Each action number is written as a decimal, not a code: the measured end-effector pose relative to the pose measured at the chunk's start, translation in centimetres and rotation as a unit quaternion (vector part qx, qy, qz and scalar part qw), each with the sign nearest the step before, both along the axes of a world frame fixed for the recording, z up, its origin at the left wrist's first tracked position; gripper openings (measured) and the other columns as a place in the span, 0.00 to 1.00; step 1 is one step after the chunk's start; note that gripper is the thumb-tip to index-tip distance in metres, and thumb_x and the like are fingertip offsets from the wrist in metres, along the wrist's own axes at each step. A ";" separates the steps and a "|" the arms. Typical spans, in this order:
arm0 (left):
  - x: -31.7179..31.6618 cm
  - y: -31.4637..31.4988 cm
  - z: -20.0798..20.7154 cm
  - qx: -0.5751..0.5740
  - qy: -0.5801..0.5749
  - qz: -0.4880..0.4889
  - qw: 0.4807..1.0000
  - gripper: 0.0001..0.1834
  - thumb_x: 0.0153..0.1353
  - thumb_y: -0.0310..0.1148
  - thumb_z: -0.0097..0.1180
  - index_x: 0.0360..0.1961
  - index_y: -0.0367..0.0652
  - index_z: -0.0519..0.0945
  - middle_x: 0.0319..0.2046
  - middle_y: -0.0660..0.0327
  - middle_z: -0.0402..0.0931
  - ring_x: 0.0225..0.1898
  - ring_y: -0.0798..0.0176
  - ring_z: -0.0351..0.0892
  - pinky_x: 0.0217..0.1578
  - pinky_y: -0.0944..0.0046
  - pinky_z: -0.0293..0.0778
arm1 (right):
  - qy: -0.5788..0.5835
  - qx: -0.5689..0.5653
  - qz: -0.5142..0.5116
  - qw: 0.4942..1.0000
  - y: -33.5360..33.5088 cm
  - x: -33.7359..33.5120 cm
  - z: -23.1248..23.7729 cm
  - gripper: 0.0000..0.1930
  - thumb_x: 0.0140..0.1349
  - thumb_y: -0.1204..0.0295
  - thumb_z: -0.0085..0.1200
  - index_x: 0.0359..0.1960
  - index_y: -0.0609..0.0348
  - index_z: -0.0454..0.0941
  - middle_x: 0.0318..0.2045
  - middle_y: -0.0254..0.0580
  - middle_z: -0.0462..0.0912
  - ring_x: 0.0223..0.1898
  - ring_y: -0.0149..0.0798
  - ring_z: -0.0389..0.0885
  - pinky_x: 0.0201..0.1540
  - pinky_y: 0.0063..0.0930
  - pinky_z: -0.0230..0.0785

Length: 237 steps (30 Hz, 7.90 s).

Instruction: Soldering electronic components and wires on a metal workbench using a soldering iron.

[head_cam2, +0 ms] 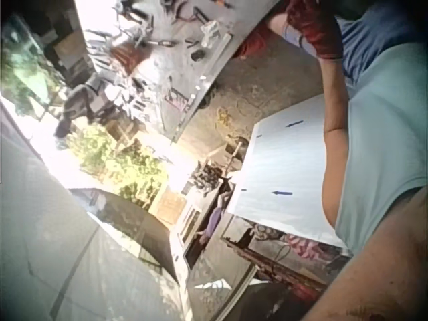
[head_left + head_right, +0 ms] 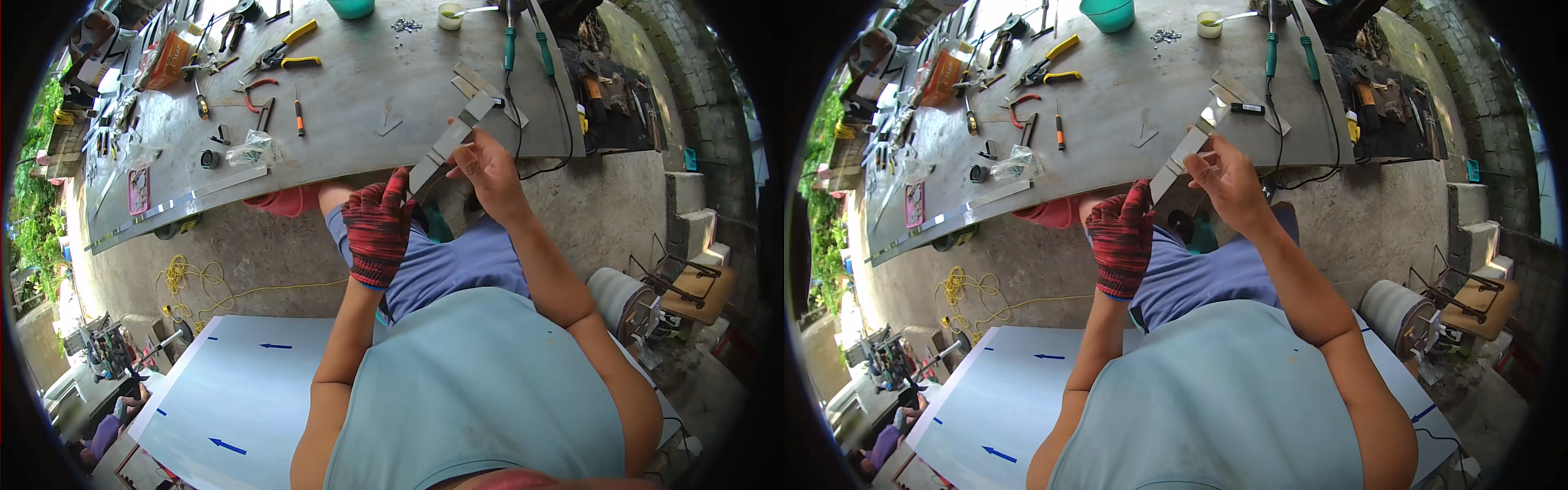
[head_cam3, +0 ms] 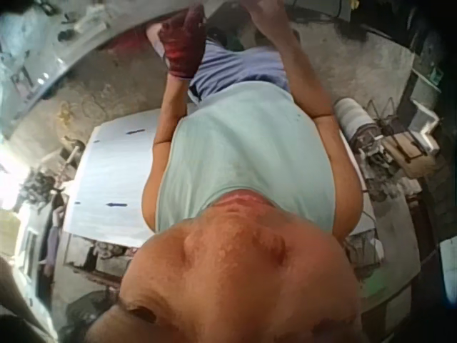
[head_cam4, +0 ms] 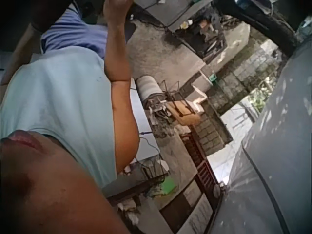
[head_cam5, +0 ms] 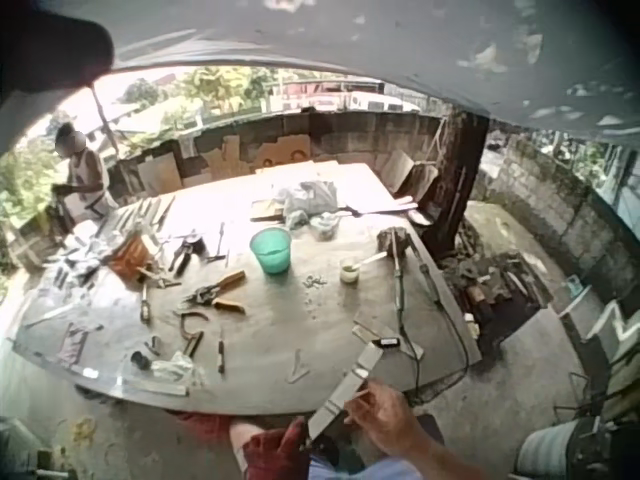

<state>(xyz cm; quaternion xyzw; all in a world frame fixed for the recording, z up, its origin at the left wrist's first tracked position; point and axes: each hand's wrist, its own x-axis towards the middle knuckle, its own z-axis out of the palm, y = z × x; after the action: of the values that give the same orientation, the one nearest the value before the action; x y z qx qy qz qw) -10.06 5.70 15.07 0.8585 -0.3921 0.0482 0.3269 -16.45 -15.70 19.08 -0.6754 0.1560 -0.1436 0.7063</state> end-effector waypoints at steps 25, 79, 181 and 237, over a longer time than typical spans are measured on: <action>-1.9 -3.2 5.4 -0.206 0.000 -0.072 0.976 0.20 0.58 0.22 0.63 0.52 0.48 0.87 0.44 0.56 0.87 0.46 0.50 0.85 0.47 0.55 0.80 | -0.059 -0.411 -0.005 0.910 0.3 -5.4 7.6 0.16 0.58 0.74 0.71 0.48 0.55 0.86 0.45 0.40 0.84 0.47 0.47 0.81 0.53 0.41 0.74; 3.5 19.4 -4.2 -0.483 0.349 0.325 0.735 0.08 0.77 0.32 0.56 0.46 0.40 0.84 0.41 0.58 0.88 0.45 0.63 0.86 0.52 0.60 0.79 | 0.186 -0.663 0.137 0.712 16.9 50.6 -17.0 0.41 0.60 0.48 0.63 0.64 0.72 0.74 0.67 0.71 0.68 0.67 0.68 0.70 0.70 0.51 0.68; -1.3 9.5 3.9 -0.424 0.284 -0.079 0.856 0.07 0.61 0.22 0.69 0.41 0.40 0.88 0.37 0.59 0.90 0.38 0.64 0.90 0.42 0.66 0.84 | 0.216 0.220 0.387 0.869 5.8 -4.4 6.3 0.25 0.79 0.57 0.47 0.49 0.73 0.84 0.26 0.42 0.84 0.18 0.25 0.75 0.22 0.19 0.69; -3.8 8.7 2.9 -0.425 0.112 0.228 0.869 0.28 0.64 0.21 0.65 0.66 0.44 0.80 0.48 0.58 0.80 0.49 0.60 0.79 0.52 0.61 0.76 | 0.214 0.400 0.385 0.804 15.1 -4.7 5.6 0.28 0.80 0.56 0.36 0.60 0.72 0.75 0.40 0.56 0.86 0.32 0.50 0.89 0.26 0.32 0.73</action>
<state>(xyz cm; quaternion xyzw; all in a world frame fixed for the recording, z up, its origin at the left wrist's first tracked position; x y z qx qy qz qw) -13.91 14.44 17.98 0.7016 -0.0881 0.1867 0.6820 -21.15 -0.64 24.70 -0.3510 0.0743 0.3633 0.8598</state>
